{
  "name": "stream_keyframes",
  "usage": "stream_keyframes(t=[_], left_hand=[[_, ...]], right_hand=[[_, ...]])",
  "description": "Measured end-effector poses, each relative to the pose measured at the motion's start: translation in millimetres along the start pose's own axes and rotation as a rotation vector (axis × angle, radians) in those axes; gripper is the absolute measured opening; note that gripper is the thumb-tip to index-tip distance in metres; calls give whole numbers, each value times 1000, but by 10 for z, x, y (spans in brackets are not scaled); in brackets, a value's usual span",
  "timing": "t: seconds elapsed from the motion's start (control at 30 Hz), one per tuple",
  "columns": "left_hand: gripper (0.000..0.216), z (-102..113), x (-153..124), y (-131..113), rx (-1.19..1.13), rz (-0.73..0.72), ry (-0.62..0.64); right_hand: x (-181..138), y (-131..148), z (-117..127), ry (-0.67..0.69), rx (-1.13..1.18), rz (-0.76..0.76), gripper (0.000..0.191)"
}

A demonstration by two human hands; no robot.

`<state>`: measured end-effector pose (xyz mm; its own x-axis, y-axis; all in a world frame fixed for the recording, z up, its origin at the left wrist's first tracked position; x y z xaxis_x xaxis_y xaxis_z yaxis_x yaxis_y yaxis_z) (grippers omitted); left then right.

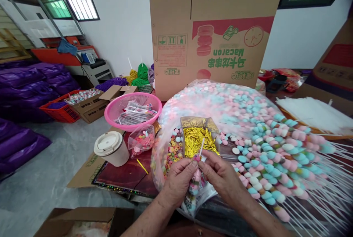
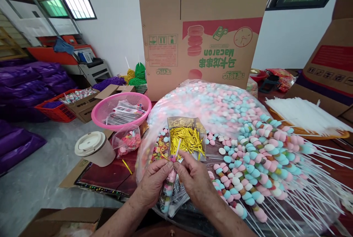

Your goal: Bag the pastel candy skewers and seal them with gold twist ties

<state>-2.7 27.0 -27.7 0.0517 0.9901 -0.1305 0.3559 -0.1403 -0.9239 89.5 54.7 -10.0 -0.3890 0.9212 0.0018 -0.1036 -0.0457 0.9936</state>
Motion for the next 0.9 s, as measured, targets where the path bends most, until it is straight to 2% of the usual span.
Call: stream_keyframes(t=[0.07,0.23,0.3,0.37,0.5,0.57,0.67,0.73,0.8,0.83,0.9], left_hand=[[37,1,7,5,24,10,5],[31,-123,-54,215,-237,318,167],[35,-160,-74,225,-320,366,184],[39,-145,-57,193,-399,341,126],[46,-20,-17,187,-436,275,-93],[47,24,-7,200,-387,239,-165],[47,60,23,199,-231,144,-211],[57,149,29,163,-83,61,-305],[70,227,22,186,33,121,-375],[72,225,20,222,44,213,-348],[73,163,-1,191,-26,358,-211]], right_hand=[[1,61,-78,171,-51,4,34],[-97,459,-171,452,-199,242,27],[-120,520,-193,515,-234,279,25],[-75,470,-158,457,-274,249,25],[-10,265,-63,173,-393,206,32],[-51,257,-76,65,-537,309,30],[-165,385,-121,-64,-829,587,28],[-235,487,-116,-152,-987,737,28],[-298,577,-92,-236,-1066,818,25],[-334,605,-105,-245,-1075,846,24],[-391,594,-202,-150,-1020,859,23]])
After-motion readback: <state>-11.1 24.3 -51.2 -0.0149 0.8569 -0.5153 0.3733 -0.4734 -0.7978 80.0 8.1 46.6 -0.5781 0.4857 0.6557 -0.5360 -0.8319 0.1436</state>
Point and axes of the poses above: each hand's wrist, its own x-axis towards the middle knuckle, its own z-axis out of the back of the hand, y = z × x, the point moved 9 cm from there along x, towards the middle knuckle, and after that the axes turned 3 degrees about x, right-handed, at the moved point
